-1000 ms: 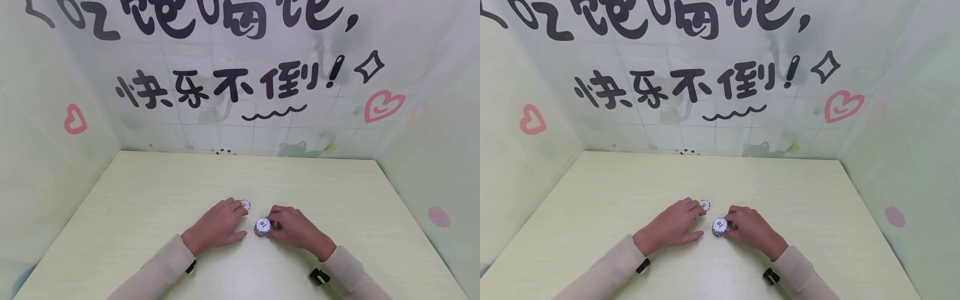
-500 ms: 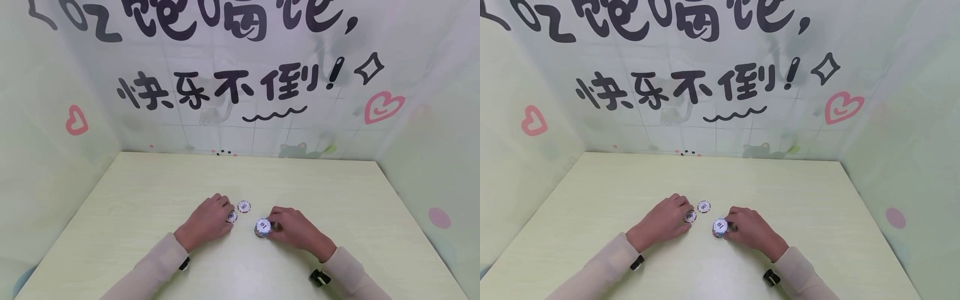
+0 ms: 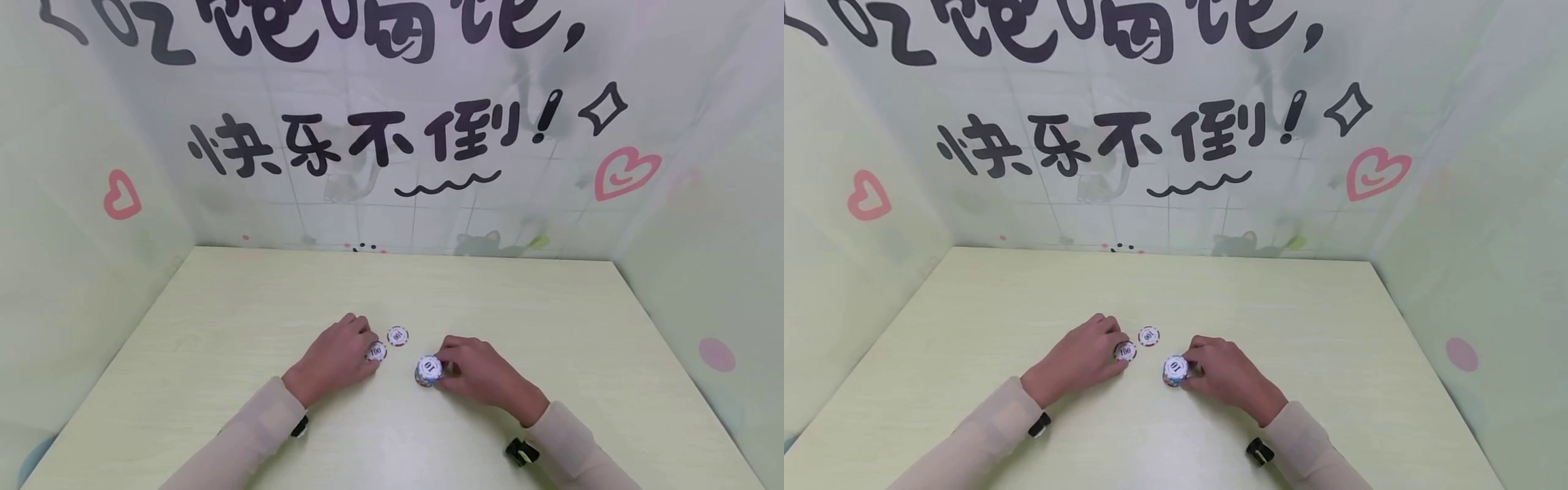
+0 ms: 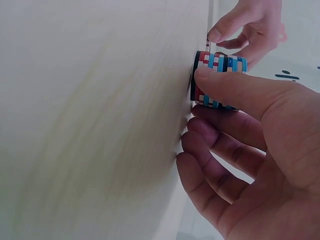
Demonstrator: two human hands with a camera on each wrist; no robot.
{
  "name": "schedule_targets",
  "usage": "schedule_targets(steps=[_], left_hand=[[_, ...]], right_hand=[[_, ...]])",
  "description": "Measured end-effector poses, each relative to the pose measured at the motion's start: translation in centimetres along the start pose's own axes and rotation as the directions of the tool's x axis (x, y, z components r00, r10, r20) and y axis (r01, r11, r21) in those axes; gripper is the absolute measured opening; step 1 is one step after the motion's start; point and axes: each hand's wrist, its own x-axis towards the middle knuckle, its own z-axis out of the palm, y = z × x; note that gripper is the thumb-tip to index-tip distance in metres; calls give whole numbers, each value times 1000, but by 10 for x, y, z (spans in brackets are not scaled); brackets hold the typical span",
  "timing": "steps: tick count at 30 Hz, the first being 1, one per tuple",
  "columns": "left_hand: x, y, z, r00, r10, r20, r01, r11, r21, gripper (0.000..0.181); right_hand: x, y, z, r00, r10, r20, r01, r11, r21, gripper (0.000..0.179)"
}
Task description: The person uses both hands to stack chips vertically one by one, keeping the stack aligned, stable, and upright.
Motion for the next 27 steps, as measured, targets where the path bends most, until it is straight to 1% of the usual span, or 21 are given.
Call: schedule_targets(steps=[8,15,20,27], left_hand=[[4,0,-2,998,-36,57,36,999,0,30],[8,-1,-1,997,-47,65,48,999,-15,25],[9,-1,-1,996,-46,78,45,999,10,25],[9,-1,-2,995,-48,89,48,999,1,24]], right_hand=[[1,0,-1,1000,4,8,-4,1000,-15,18],[1,-1,-1,1000,8,7,-8,1000,-5,17],[1,-1,-1,1000,7,5,-7,1000,-6,17],[1,0,-1,1000,6,10,-6,1000,-13,18]])
